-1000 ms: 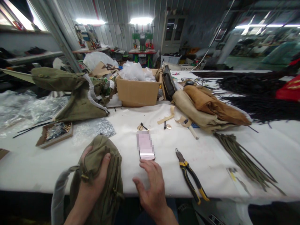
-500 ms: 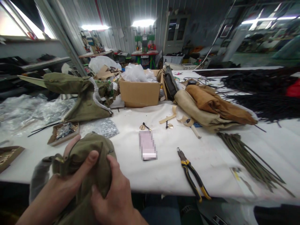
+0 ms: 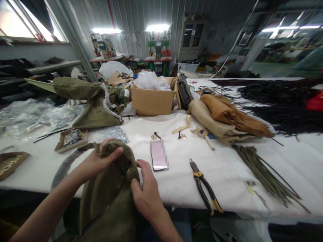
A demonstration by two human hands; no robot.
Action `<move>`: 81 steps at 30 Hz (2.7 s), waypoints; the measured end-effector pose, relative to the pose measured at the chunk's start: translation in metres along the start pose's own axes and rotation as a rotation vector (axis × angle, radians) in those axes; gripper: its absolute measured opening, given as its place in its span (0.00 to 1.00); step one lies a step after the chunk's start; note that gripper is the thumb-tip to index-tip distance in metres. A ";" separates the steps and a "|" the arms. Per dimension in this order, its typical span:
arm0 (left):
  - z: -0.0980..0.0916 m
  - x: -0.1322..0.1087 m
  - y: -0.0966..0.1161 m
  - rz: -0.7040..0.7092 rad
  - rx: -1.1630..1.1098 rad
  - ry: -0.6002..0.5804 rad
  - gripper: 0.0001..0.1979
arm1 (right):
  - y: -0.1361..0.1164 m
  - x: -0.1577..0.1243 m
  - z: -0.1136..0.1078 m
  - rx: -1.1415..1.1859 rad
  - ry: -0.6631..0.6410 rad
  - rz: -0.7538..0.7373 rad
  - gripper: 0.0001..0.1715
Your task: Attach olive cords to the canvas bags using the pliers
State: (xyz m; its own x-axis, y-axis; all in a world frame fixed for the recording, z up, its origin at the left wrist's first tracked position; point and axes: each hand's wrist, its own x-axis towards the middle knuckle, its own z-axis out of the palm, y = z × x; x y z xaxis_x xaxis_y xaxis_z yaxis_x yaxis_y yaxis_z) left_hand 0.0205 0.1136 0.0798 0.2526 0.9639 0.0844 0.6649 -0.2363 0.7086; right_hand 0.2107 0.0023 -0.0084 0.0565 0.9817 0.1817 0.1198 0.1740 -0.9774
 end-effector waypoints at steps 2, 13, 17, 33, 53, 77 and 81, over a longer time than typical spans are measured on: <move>-0.003 -0.003 0.003 -0.041 0.009 -0.081 0.37 | -0.008 0.001 0.008 -0.061 0.045 -0.007 0.43; -0.006 0.004 0.000 -0.156 -0.063 -0.199 0.26 | 0.009 0.014 -0.005 -0.058 -0.266 -0.130 0.39; 0.018 0.013 -0.015 -0.317 -0.113 -0.210 0.29 | 0.012 0.019 -0.031 -0.064 -0.278 -0.055 0.37; 0.041 0.020 0.001 -0.290 -0.015 -0.214 0.29 | 0.021 0.032 -0.004 -0.346 0.039 -0.009 0.35; 0.054 0.026 -0.026 -0.139 0.408 -0.059 0.28 | 0.045 0.007 0.004 -0.343 -0.083 -0.107 0.23; 0.042 -0.009 0.002 -0.064 0.411 -0.233 0.10 | 0.113 -0.017 -0.445 -1.324 0.644 0.393 0.25; 0.043 -0.020 0.002 0.022 0.342 -0.219 0.11 | 0.091 -0.015 -0.439 -1.239 0.814 0.352 0.28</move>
State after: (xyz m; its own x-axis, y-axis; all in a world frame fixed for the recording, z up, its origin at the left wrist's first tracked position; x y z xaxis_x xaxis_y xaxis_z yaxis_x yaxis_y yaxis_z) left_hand 0.0469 0.0890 0.0497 0.3884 0.9179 -0.0809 0.8441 -0.3191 0.4310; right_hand 0.6561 -0.0306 -0.0523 0.7225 0.5783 0.3789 0.6905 -0.6305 -0.3544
